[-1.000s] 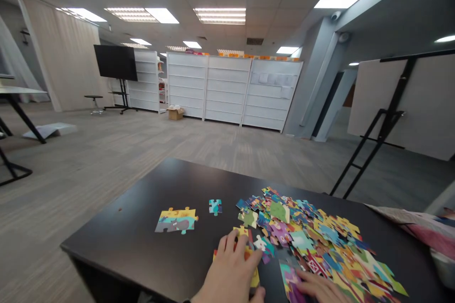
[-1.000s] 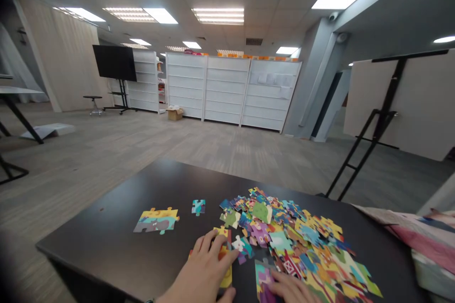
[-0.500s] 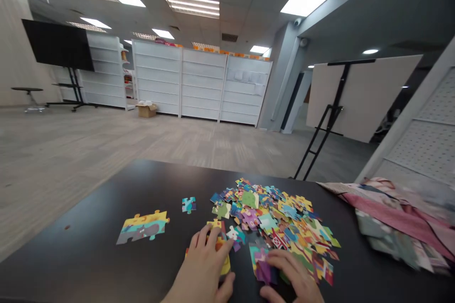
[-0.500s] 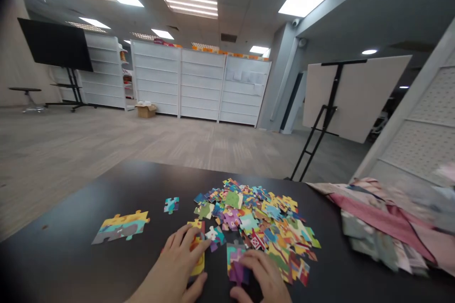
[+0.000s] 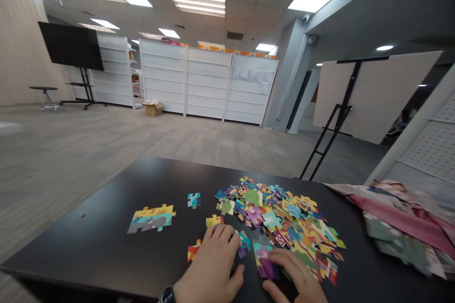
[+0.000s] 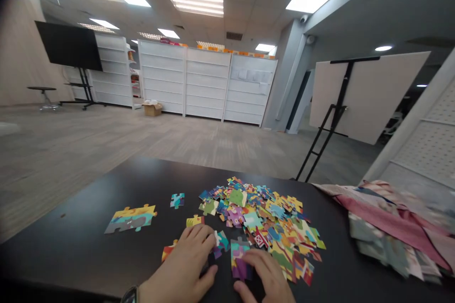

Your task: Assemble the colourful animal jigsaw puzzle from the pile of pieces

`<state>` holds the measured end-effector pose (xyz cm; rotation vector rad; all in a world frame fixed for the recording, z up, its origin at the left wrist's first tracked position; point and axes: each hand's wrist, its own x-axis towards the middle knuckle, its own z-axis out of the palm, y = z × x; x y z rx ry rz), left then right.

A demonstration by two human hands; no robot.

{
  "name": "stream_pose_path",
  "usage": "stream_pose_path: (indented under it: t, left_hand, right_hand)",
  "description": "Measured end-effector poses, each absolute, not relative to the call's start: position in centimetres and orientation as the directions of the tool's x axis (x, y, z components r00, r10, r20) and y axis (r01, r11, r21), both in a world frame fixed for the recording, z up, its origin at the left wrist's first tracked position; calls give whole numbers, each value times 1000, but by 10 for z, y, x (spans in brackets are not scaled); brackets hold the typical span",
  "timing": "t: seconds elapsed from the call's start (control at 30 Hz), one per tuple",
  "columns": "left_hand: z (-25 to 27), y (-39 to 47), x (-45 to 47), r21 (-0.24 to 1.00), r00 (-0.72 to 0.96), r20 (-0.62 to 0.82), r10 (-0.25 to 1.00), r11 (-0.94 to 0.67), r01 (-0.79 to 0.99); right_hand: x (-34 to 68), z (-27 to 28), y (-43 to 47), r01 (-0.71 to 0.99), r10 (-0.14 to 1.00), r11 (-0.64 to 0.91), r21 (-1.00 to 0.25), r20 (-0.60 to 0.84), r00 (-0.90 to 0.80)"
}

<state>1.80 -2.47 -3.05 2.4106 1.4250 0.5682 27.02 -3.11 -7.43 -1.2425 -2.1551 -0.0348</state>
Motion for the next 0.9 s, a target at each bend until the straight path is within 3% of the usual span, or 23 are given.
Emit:
stream_pose_path:
  t: [0.23, 0.47, 0.63, 0.9]
  left_hand:
    - [-34, -15, 24, 427, 416, 201, 887, -461, 778]
    - [-39, -13, 33, 298, 516, 224, 827, -562, 772]
    - [-39, -17, 40, 298, 451, 185, 873, -487, 821]
    - [-32, -21, 42, 272, 463, 140, 875, -484, 832]
  right_hand:
    - [271, -83, -23, 780, 742, 559, -280, 588, -321]
    - [262, -75, -36, 789, 788, 504, -351, 561, -253]
    - [254, -79, -39, 778, 810, 456, -432, 564, -162]
    - [259, -72, -42, 729, 835, 492, -477, 494, -241]
